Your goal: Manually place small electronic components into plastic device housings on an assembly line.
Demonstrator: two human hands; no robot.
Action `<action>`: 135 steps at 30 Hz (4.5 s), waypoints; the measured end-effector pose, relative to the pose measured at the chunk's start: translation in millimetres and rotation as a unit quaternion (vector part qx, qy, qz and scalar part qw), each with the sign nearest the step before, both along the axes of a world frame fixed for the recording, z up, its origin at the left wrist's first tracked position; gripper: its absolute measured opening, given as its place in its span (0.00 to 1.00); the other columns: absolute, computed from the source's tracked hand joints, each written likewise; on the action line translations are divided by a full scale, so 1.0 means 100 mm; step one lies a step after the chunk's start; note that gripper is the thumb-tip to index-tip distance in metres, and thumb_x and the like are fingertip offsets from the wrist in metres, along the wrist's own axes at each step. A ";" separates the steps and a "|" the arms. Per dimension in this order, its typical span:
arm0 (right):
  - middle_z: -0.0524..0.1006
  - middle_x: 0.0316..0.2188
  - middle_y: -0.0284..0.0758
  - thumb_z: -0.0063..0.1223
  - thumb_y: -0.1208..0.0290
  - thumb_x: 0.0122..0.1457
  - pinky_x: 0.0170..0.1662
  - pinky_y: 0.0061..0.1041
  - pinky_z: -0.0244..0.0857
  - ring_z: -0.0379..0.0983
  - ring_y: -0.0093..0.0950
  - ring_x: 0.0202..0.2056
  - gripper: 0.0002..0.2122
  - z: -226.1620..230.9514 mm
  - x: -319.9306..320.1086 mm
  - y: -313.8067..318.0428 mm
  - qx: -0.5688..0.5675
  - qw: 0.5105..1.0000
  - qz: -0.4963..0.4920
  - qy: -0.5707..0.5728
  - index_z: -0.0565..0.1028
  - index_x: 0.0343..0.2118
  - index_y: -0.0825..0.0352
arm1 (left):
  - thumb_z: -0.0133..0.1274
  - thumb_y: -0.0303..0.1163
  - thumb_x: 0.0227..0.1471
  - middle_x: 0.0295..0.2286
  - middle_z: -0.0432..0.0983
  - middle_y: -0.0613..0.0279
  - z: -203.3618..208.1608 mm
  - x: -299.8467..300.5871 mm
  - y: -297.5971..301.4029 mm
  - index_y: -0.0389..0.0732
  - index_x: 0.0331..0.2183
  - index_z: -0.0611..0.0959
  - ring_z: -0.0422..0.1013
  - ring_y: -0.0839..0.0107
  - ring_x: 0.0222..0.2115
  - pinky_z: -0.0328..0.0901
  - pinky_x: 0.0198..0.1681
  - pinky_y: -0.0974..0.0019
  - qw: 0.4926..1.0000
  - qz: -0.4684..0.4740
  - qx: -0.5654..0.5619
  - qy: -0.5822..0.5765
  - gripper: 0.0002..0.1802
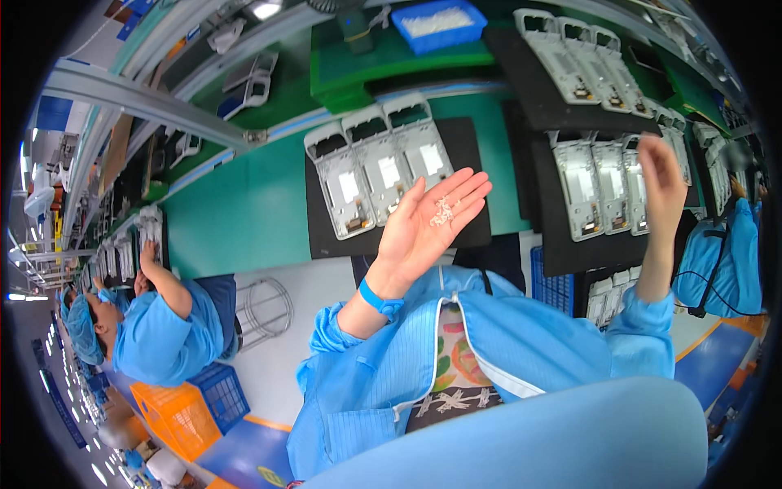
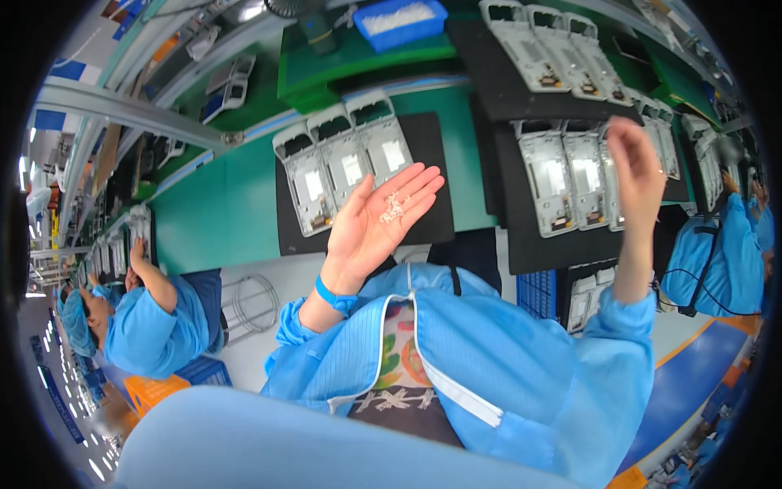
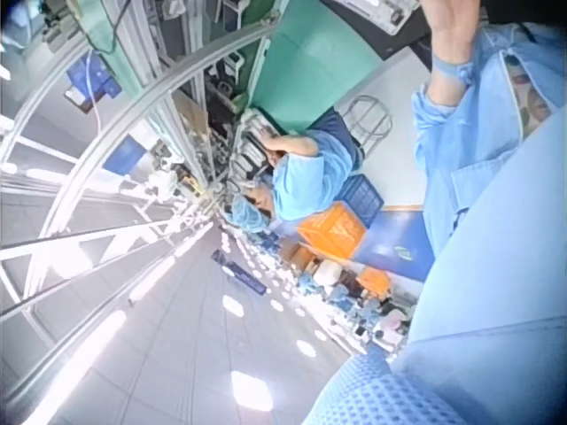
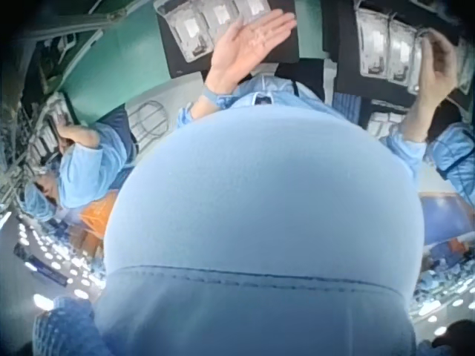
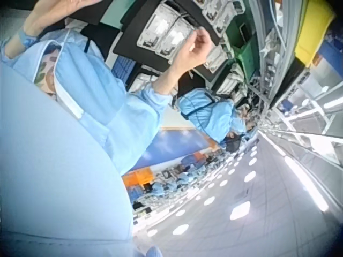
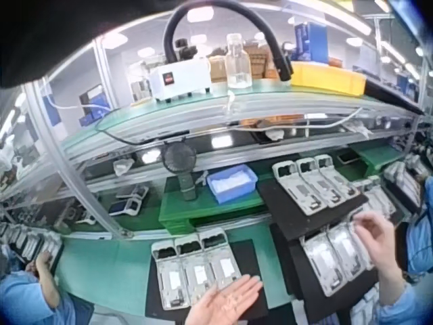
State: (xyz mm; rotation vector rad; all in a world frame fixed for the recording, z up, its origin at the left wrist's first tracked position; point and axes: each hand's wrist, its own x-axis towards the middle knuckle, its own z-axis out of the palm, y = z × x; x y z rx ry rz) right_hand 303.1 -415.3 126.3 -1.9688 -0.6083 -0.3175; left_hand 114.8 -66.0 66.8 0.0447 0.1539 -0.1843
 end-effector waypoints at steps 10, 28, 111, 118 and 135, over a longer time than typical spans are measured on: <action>0.80 0.31 0.37 0.66 0.83 0.52 0.32 0.28 0.73 0.79 0.32 0.31 0.07 -0.55 -1.65 1.83 -0.061 0.986 0.156 -0.005 0.81 0.34 0.69 | 0.28 0.56 0.71 0.68 0.44 0.32 -0.29 -0.51 0.14 0.22 0.67 0.51 0.42 0.45 0.71 0.44 0.74 0.48 0.999 0.042 0.027 -0.009 0.45; 0.79 0.34 0.34 0.65 0.79 0.50 0.35 0.30 0.77 0.80 0.33 0.35 0.07 -0.76 -1.52 2.34 -0.146 0.961 0.226 -0.060 0.80 0.33 0.68 | 0.23 0.58 0.71 0.64 0.60 0.47 -0.55 -0.61 0.22 0.26 0.67 0.56 0.56 0.60 0.66 0.50 0.71 0.53 0.993 0.037 0.111 -0.017 0.44; 0.77 0.29 0.33 0.62 0.78 0.50 0.34 0.30 0.72 0.76 0.33 0.32 0.08 -1.02 -0.80 3.52 -0.272 0.881 0.305 -0.238 0.82 0.35 0.68 | 0.32 0.42 0.69 0.68 0.46 0.33 -0.66 -1.15 1.14 0.23 0.67 0.53 0.43 0.45 0.71 0.42 0.74 0.48 0.987 0.163 0.002 -0.003 0.37; 0.80 0.30 0.36 0.63 0.80 0.55 0.32 0.27 0.74 0.79 0.30 0.28 0.04 -0.77 -1.67 3.46 -0.143 0.953 0.266 0.031 0.82 0.34 0.68 | 0.30 0.47 0.70 0.69 0.48 0.40 -0.71 -1.09 1.05 0.28 0.68 0.55 0.44 0.52 0.71 0.41 0.74 0.50 0.974 0.223 0.016 -0.020 0.37; 0.79 0.24 0.33 0.69 0.75 0.49 0.28 0.31 0.71 0.78 0.33 0.26 0.05 -0.88 -1.97 3.60 -0.255 0.942 0.198 -0.091 0.83 0.28 0.64 | 0.28 0.47 0.70 0.71 0.46 0.48 -0.80 -0.95 0.72 0.33 0.70 0.53 0.41 0.55 0.72 0.38 0.74 0.53 0.917 0.356 0.178 0.040 0.37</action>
